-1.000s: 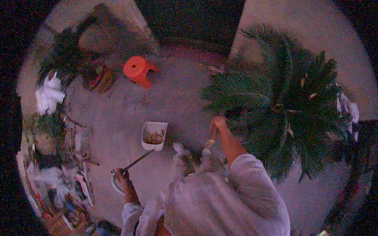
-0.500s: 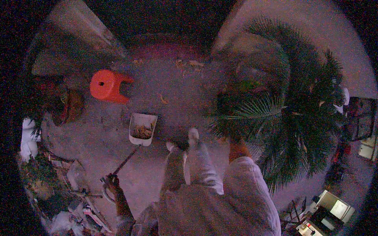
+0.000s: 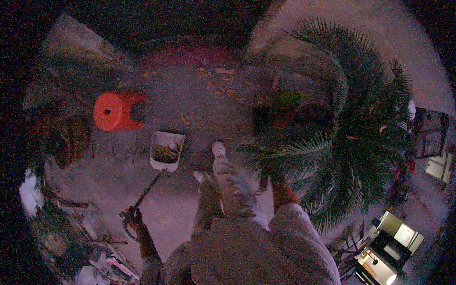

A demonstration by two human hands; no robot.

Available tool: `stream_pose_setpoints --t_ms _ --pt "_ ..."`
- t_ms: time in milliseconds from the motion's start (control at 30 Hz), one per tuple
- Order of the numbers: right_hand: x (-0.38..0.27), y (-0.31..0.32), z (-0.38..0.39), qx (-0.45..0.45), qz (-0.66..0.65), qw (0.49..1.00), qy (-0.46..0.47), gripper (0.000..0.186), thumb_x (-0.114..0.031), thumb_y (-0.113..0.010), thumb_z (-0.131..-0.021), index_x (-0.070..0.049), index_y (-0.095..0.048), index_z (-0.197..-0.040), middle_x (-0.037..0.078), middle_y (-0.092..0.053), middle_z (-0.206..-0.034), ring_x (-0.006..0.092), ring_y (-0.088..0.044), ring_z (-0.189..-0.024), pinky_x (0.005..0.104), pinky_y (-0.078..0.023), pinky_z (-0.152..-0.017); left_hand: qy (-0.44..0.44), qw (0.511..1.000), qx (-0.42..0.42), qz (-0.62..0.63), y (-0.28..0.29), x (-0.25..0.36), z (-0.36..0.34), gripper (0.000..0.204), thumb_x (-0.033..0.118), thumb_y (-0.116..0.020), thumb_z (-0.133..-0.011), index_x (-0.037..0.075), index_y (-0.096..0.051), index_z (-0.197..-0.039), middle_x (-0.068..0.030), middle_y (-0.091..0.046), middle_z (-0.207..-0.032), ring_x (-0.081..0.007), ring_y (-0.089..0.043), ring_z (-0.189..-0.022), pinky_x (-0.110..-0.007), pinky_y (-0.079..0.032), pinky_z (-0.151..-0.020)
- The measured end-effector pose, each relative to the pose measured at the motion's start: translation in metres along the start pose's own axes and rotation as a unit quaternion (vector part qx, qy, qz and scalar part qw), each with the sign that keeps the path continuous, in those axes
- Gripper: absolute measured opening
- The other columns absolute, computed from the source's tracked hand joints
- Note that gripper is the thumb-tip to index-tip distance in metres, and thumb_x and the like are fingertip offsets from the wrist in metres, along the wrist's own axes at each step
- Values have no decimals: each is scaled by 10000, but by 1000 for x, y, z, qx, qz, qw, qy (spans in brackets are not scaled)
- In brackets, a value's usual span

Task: The person sweeps debris on a concrete floor using a broom and dustpan. They gather scattered leaves and small items into the dustpan, moving around a cluttered outdoor area with plants and furniture.

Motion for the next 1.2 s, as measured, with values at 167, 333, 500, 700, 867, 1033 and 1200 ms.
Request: stream_pose_setpoints --t_ms 167,333,500,700,867,1033,1200 --pt "12 -20 46 -19 -21 999 -24 239 -249 -432 -749 -84 -455 -920 82 -476 -614 201 -453 -487 318 -378 -407 -17 997 39 -57 14 -6 -31 274 249 -529 -720 39 -478 -888 -96 -530 -875 -191 -508 -712 -253 -426 -541" --pt "25 1 68 -4 -57 998 -28 240 -258 -432 -750 -81 -463 -909 82 -477 -621 200 -451 -492 317 -375 -407 15 993 15 -120 -2 -8 -52 276 223 -516 -730 32 -451 -918 -108 -525 -880 -194 -504 -720 -263 -436 -552" --pt "11 -12 -3 6 -56 998 8 243 -267 -433 -751 -77 -472 -899 82 -479 -629 199 -450 -497 315 -372 -407 23 997 1 -79 -26 -7 -53 241 186 -524 -724 32 -438 -888 -100 -526 -844 -192 -508 -738 -266 -435 -560" --pt "-5 -10 25 -3 -52 999 -1 249 -278 -433 -753 -73 -482 -886 82 -480 -638 197 -447 -502 314 -369 -407 -9 999 -4 -47 -31 -5 -61 303 218 -527 -731 39 -440 -960 -79 -530 -869 -190 -529 -710 -260 -420 -561" --pt "2 3 53 -9 -75 997 12 255 -286 -433 -754 -69 -491 -875 81 -482 -645 196 -445 -507 312 -366 -407 -64 973 -8 -223 -38 4 -61 212 171 -518 -736 15 -498 -877 -68 -536 -840 -171 -521 -715 -277 -437 -579" --pt "-50 -16 -47 10 -24 989 149 262 -288 -437 -753 -66 -490 -881 85 -482 -671 197 -449 -520 313 -368 -410 18 992 12 -122 -50 -2 -55 179 149 -530 -722 15 -513 -838 -75 -542 -830 -181 -523 -722 -262 -410 -594" --pt "-112 -45 -48 -32 41 997 54 285 -262 -450 -748 -65 -454 -953 104 -479 -773 205 -476 -569 321 -387 -425 -370 670 -79 -639 -87 18 -51 122 102 -563 -675 12 -523 -747 -62 -553 -713 -160 -515 -675 -262 -421 -607"
Point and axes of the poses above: each hand's wrist, its own z-axis away from the middle knuckle, its own y-axis out of the back of the hand, x = y × z, the point moved 6 cm from there along -z, towards the middle knuckle
